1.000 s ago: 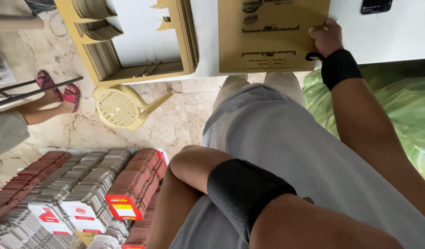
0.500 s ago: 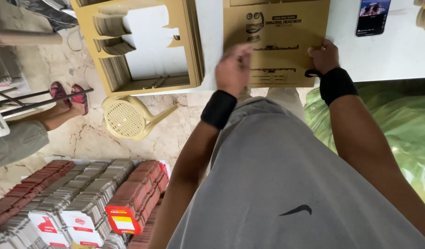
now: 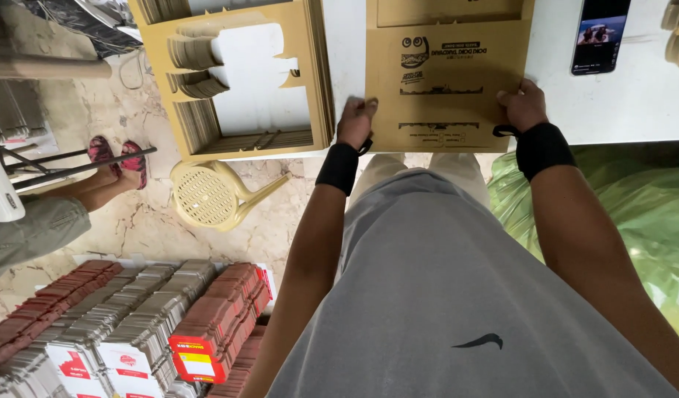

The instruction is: Folding flat cardboard sheets into boxes and stacking them on a table in a factory setting.

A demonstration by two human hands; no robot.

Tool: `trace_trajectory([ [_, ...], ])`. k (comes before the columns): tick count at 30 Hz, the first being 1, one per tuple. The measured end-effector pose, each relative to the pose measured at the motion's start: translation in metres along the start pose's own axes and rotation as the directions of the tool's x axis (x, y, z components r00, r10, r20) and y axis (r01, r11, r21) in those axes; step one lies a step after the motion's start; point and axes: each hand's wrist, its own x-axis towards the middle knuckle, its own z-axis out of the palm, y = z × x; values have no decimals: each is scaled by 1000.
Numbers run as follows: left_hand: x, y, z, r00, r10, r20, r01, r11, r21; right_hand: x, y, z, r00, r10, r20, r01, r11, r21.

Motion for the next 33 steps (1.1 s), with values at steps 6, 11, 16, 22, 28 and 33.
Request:
trace_trajectory([
  [6, 10, -4, -12, 993, 92, 74, -104, 977, 188, -12, -19, -1, 999, 37, 15, -37, 999, 4],
  [11, 12, -3, -2, 995, 91, 47, -102, 912, 396, -2, -4, 0, 999, 53, 8, -54, 997, 49],
  [16, -14, 30, -5, 1000, 23, -6, -19, 908, 418, 12, 15, -6, 987, 28, -159, -57, 983, -177],
  [22, -36, 52, -8, 998, -9, -58, 32, 907, 420, -19, -33, 84, 955, -295, -1, 194, 628, -754],
  [28, -25, 55, 0, 998, 21, -53, 9, 858, 513, -47, -148, 137, 894, 141, 425, 29, 928, -370],
  [33, -40, 71, -3, 999, -33, -1, 30, 876, 482, -44, -171, 129, 840, 275, 467, -201, 959, -202],
])
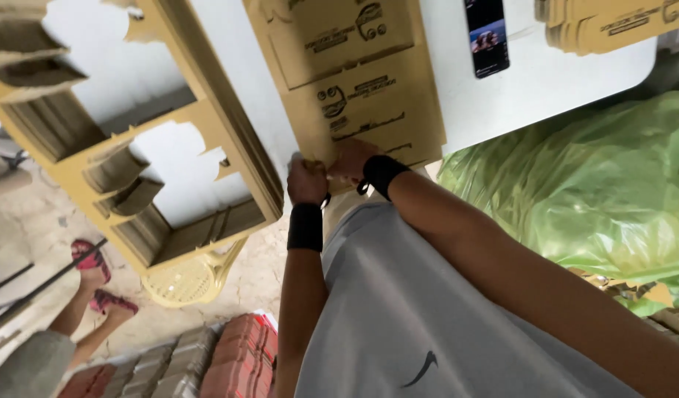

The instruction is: Folding flat cardboard sheets into boxes and stacking them on a table in a factory setting.

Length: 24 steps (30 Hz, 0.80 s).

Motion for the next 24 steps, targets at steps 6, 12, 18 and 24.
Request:
trace_trajectory([
  [6, -10, -6, -1, 995, 97, 21, -97, 995, 20, 21, 1, -2, 998, 52, 28, -44, 968, -249],
  [12, 27, -68, 59, 941, 338, -12, -245, 707, 663, 28, -31, -15, 871, 460, 171, -412, 875, -252],
  [18, 28, -47, 49, 987, 157, 19, -150, 889, 434, 47, 10, 1, 972, 214, 96, -210, 976, -51],
  [24, 31, -43, 54, 998, 6, 57, -26, 933, 358, 57, 19, 2, 985, 42, 167, 61, 824, -563],
])
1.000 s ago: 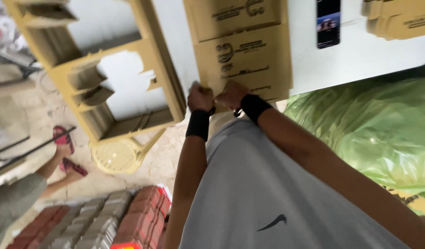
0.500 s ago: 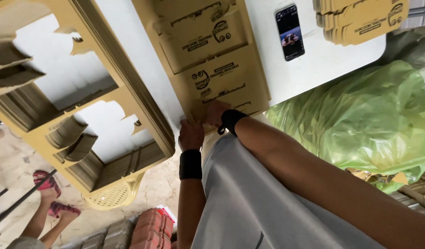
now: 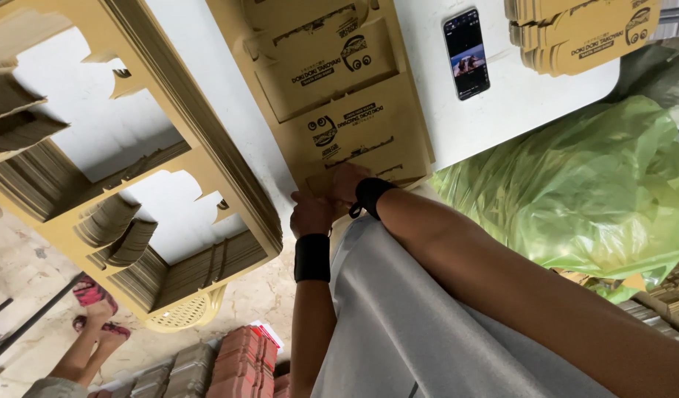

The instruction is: Folding flat cardboard sheets into boxes and stacking them on a table in a factory setting.

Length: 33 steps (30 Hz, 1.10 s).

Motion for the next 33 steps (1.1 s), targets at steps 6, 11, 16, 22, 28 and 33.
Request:
trace_trajectory([
  [6, -45, 50, -55, 999, -44, 29, 49, 982, -182, 65, 30, 43, 991, 108, -78, -109, 994, -13],
  [11, -51, 34, -56, 998, 61, -12, -62, 968, -243, 29, 19, 11, 988, 126, -93, -105, 973, 205],
  [16, -62, -9, 9, 995, -87, 40, 74, 438, -896, -10, 6, 10, 997, 51, -57, -30, 947, 320],
  [22, -79, 46, 83, 973, -230, 17, -119, -564, -817, -67, -28, -21, 981, 20, -195, 39, 956, 291],
  [28, -84, 77, 73, 917, -395, 44, -213, -582, -785, -23, -2, 2, 976, -76, -203, 125, 962, 243],
  [33, -59, 64, 95, 899, -434, 64, -214, -561, -800, -39, 28, -15, 965, -200, -167, 212, 976, 58],
])
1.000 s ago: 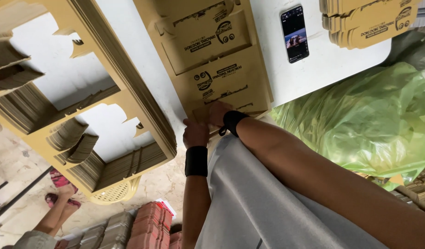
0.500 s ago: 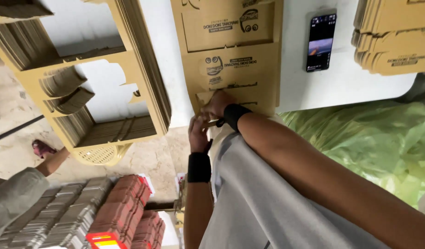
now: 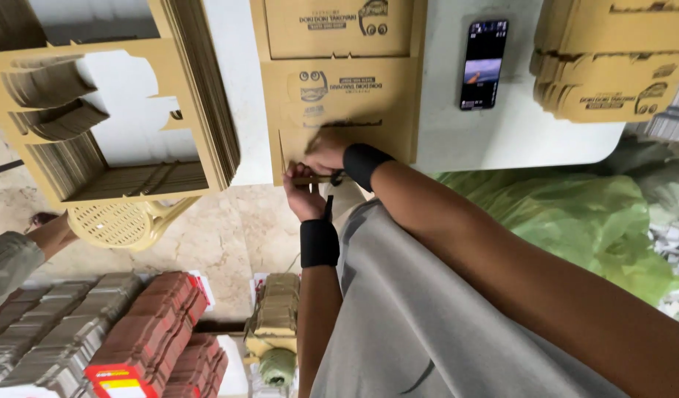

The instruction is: Folding flat cardboard sheets into boxes and stacking them on a table in a factory setting.

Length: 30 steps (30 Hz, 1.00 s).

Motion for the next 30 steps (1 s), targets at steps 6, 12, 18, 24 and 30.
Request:
trace_trajectory([
  [6, 0, 1, 3, 999, -28, -29, 27, 999, -30, -30, 26, -24, 996, 92, 8, -90, 986, -140],
  [12, -4, -5, 7, 994, 12, -108, -13, 1000, -6, -4, 21, -21, 998, 64, 29, -60, 989, -132],
  [18, 3, -19, 1, 999, -47, -22, 41, 976, -215, 7, 40, -5, 992, 120, 43, -109, 973, -204],
  [24, -45, 27, 21, 979, -171, 111, 185, 973, -135, -2, 23, -9, 980, 191, 55, -176, 964, -201],
  [30, -27, 40, -1, 1000, 5, -7, -3, 983, 185, -5, 15, -24, 982, 165, 93, -147, 973, -177],
])
